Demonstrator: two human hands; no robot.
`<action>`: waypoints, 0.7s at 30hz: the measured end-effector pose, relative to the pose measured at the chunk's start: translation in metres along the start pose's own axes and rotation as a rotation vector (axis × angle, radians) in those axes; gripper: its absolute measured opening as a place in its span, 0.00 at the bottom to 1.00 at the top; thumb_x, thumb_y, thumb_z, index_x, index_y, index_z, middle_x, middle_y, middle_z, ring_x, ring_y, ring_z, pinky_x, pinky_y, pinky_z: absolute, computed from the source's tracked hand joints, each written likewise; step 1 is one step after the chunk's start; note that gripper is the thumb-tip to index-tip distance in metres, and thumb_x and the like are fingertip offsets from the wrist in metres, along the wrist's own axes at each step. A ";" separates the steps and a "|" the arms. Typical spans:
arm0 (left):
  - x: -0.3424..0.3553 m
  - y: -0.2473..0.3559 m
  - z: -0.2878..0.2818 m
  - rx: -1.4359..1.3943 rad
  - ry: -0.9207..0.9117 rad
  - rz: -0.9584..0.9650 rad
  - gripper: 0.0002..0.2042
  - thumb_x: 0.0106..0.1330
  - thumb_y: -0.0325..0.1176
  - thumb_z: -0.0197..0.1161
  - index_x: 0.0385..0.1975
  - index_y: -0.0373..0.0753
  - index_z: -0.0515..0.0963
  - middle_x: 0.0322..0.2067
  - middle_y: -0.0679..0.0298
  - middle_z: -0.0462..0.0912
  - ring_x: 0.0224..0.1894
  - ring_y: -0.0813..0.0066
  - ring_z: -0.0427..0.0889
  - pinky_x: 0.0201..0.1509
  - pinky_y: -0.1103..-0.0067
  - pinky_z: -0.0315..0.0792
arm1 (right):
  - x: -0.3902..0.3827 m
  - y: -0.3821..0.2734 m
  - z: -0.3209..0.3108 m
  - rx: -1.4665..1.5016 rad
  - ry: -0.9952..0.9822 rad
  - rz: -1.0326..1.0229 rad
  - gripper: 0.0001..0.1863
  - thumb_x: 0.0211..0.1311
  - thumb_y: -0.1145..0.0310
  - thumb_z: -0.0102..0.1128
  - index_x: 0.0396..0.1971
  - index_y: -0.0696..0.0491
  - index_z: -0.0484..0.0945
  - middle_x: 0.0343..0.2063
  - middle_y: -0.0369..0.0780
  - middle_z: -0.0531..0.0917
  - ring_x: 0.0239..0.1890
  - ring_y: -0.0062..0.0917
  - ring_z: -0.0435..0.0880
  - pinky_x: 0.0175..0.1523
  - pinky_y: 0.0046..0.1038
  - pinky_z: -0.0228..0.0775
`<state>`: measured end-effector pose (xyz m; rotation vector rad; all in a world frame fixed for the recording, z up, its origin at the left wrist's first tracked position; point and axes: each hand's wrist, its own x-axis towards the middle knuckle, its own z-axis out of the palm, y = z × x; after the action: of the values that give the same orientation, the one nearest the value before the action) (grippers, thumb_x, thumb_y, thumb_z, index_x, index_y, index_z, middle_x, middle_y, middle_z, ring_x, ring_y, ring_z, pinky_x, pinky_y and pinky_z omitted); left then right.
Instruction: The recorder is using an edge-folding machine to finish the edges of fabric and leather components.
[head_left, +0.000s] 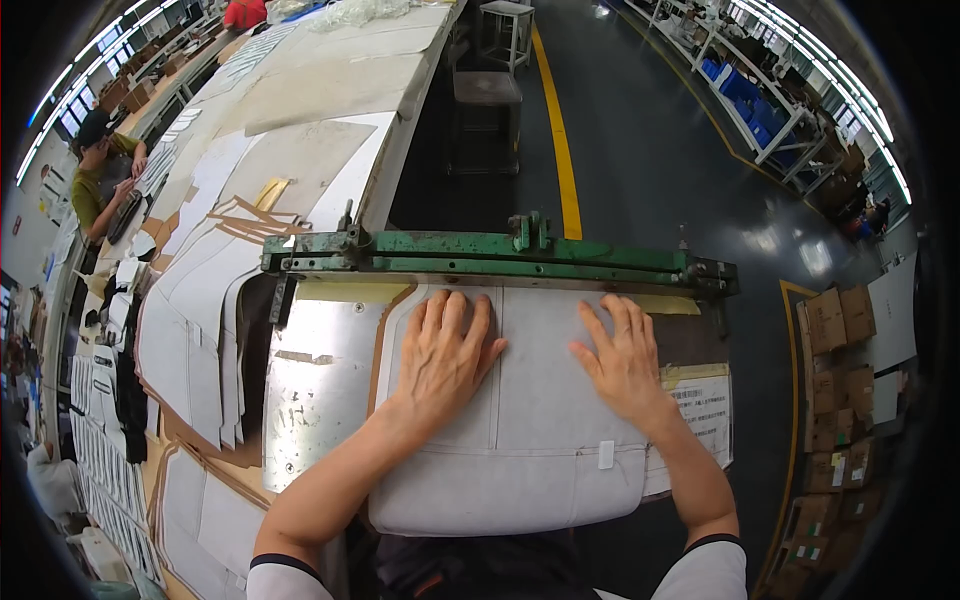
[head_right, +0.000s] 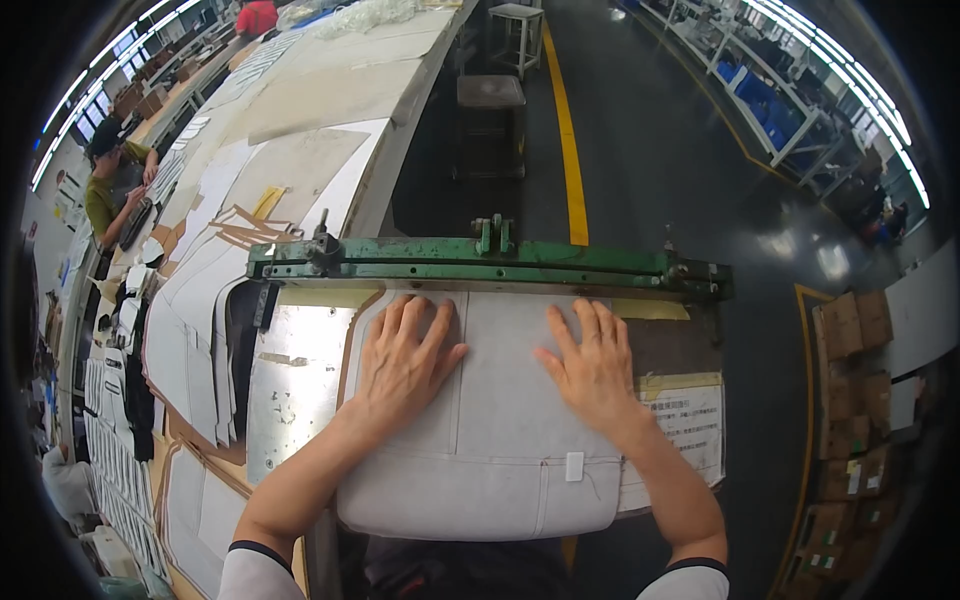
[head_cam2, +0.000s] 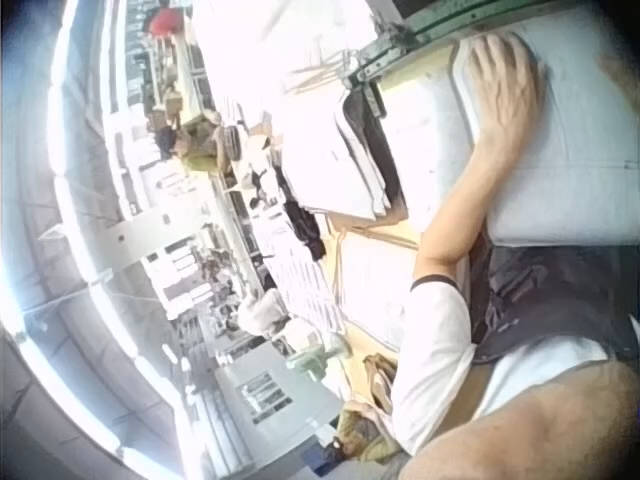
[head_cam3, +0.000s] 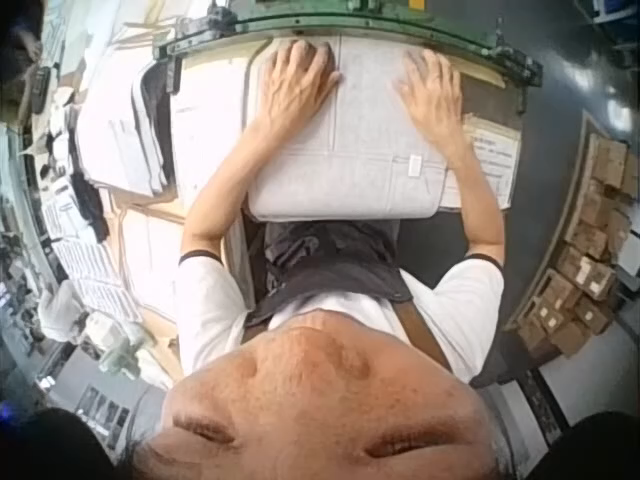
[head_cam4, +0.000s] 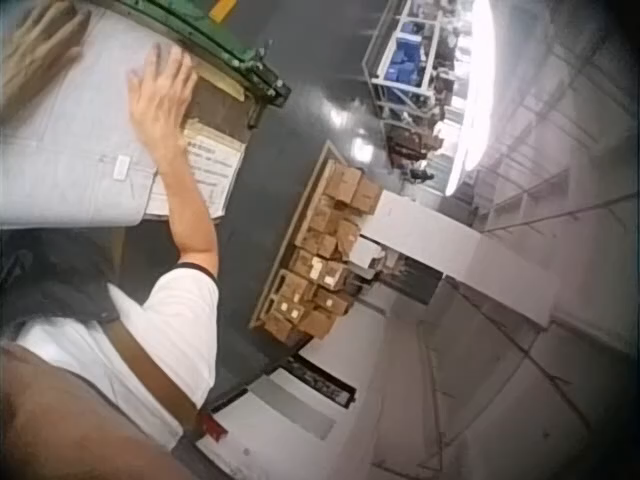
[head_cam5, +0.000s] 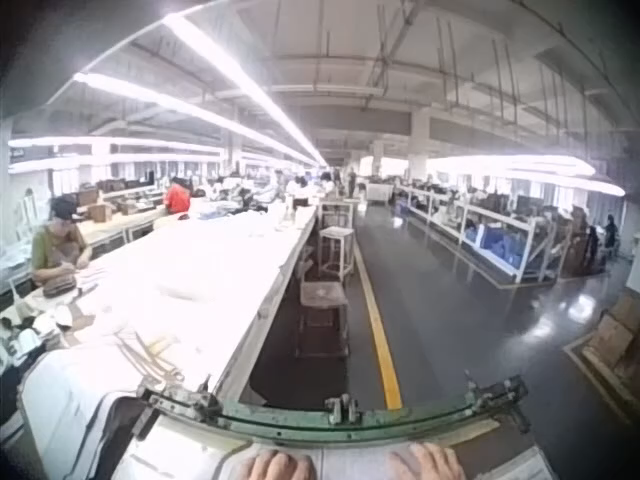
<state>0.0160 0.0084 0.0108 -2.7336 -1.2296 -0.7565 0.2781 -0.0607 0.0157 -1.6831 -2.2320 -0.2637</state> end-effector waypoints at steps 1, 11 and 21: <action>-0.002 0.001 -0.001 -0.001 0.003 0.001 0.26 0.69 0.44 0.68 0.62 0.36 0.75 0.54 0.50 0.74 0.61 0.50 0.73 0.62 0.59 0.70 | -0.002 -0.002 0.000 0.018 -0.001 0.002 0.27 0.71 0.56 0.62 0.61 0.58 0.75 0.56 0.52 0.72 0.62 0.47 0.69 0.65 0.48 0.62; 0.000 -0.006 -0.003 -0.095 0.047 -0.014 0.20 0.65 0.42 0.71 0.50 0.36 0.76 0.51 0.55 0.76 0.57 0.54 0.73 0.61 0.61 0.69 | 0.000 -0.003 -0.001 0.093 0.068 0.012 0.23 0.68 0.59 0.64 0.55 0.58 0.76 0.53 0.50 0.73 0.58 0.44 0.70 0.63 0.47 0.64; -0.062 0.012 -0.032 -0.130 -0.091 0.098 0.24 0.61 0.43 0.75 0.54 0.44 0.77 0.54 0.57 0.77 0.60 0.54 0.74 0.65 0.60 0.68 | -0.083 -0.039 -0.058 0.122 -0.120 -0.049 0.26 0.61 0.57 0.70 0.54 0.58 0.77 0.46 0.45 0.74 0.52 0.40 0.72 0.60 0.42 0.64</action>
<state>-0.0233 -0.0507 0.0123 -2.9381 -1.0882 -0.7348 0.2701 -0.1656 0.0409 -1.6208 -2.3262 -0.0375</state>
